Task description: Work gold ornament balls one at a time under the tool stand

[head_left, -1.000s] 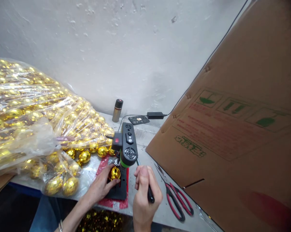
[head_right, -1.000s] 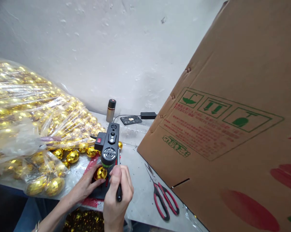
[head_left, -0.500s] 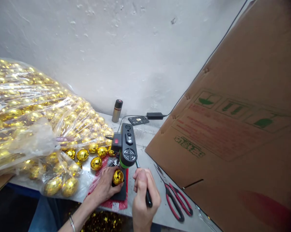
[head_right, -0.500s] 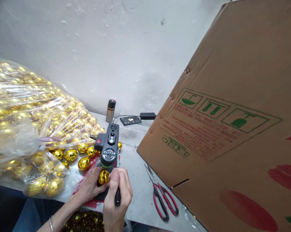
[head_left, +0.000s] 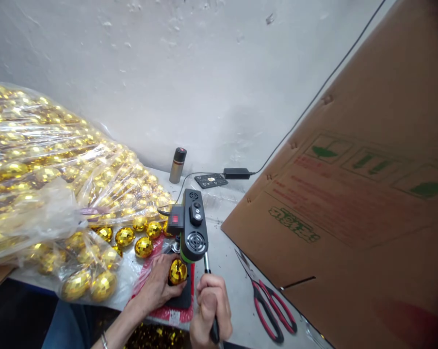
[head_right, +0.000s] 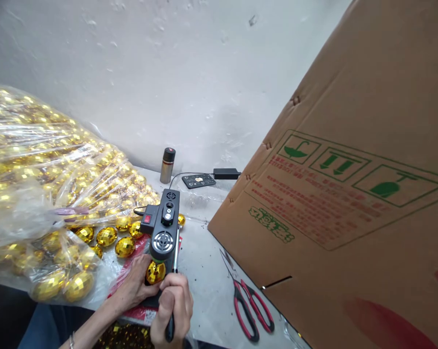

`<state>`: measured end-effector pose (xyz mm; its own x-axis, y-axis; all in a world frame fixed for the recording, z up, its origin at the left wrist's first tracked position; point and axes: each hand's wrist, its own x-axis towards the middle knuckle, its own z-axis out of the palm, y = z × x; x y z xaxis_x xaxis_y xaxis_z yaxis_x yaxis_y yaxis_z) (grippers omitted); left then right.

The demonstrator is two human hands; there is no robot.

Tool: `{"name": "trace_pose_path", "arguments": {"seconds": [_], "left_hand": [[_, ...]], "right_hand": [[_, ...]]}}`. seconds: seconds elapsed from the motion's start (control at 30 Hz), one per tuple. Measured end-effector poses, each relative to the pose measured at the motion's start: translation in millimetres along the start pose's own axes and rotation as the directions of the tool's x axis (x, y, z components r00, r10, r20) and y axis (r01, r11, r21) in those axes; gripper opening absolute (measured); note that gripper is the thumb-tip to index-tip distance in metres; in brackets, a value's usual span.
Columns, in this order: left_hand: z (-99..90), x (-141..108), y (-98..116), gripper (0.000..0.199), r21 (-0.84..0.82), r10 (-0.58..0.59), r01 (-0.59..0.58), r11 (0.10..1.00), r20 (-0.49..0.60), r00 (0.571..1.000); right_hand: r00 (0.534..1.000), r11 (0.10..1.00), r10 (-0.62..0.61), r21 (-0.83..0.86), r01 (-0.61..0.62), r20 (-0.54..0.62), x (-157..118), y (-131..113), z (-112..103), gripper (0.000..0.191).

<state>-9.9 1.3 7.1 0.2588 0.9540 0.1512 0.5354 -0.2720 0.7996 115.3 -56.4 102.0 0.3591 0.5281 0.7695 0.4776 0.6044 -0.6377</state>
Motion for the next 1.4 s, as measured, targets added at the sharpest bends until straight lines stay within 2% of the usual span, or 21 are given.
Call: {"name": "trace_pose_path", "arguments": {"seconds": [0.1,0.23,0.4,0.53,0.63,0.8,0.97,1.03,1.2,1.3,1.4], "left_hand": [[-0.6,-1,1,0.041,-0.001,-0.011,0.011,1.0,0.015,1.0],[-3.5,-1,3,0.04,-0.014,-0.014,0.014,1.0,0.028,1.0],[-4.3,-2,3,0.044,-0.026,-0.015,0.017,1.0,0.048,0.999],[-2.0,-2,1,0.043,-0.026,-0.024,0.025,0.999,0.044,0.999],[-0.6,-2,1,0.043,-0.023,-0.028,0.029,0.999,0.042,0.999],[-0.7,-2,2,0.042,-0.03,-0.027,0.028,0.999,0.03,0.999],[-5.4,-2,8,0.05,-0.049,-0.04,0.043,0.998,0.052,0.998],[-7.3,-1,10,0.052,-0.05,-0.047,0.05,0.997,0.062,0.997],[-9.2,-1,11,0.053,-0.05,-0.048,0.051,0.997,0.064,0.997],[-9.3,-1,11,0.05,-0.048,-0.044,0.048,0.998,0.066,0.997],[-9.2,0,10,0.049,-0.039,-0.043,0.045,0.998,0.06,0.997]], "right_hand": [[0.999,1.0,0.013,0.014,-0.012,-0.049,-2,1,5,0.035],[0.997,0.999,-0.03,0.012,0.031,-0.077,-2,-2,8,0.035],[0.993,0.994,0.106,0.004,-0.106,-0.057,-6,-12,7,0.034],[0.986,0.989,0.15,0.016,-0.149,-0.072,-9,-17,8,0.034],[0.987,0.992,0.127,-0.013,-0.129,-0.099,-7,-13,11,0.036],[0.992,0.999,-0.012,-0.038,0.007,-0.13,-4,-5,13,0.039],[0.983,0.99,0.134,-0.03,-0.139,-0.123,-8,-13,13,0.038],[0.983,0.989,0.142,-0.022,-0.146,-0.118,-9,-14,12,0.038],[0.995,0.998,0.058,-0.031,-0.061,-0.084,-9,-6,9,0.036],[0.993,0.999,-0.02,-0.052,0.014,-0.118,-6,1,11,0.039],[0.989,0.997,-0.047,-0.06,0.039,-0.141,-4,3,13,0.04]]}}
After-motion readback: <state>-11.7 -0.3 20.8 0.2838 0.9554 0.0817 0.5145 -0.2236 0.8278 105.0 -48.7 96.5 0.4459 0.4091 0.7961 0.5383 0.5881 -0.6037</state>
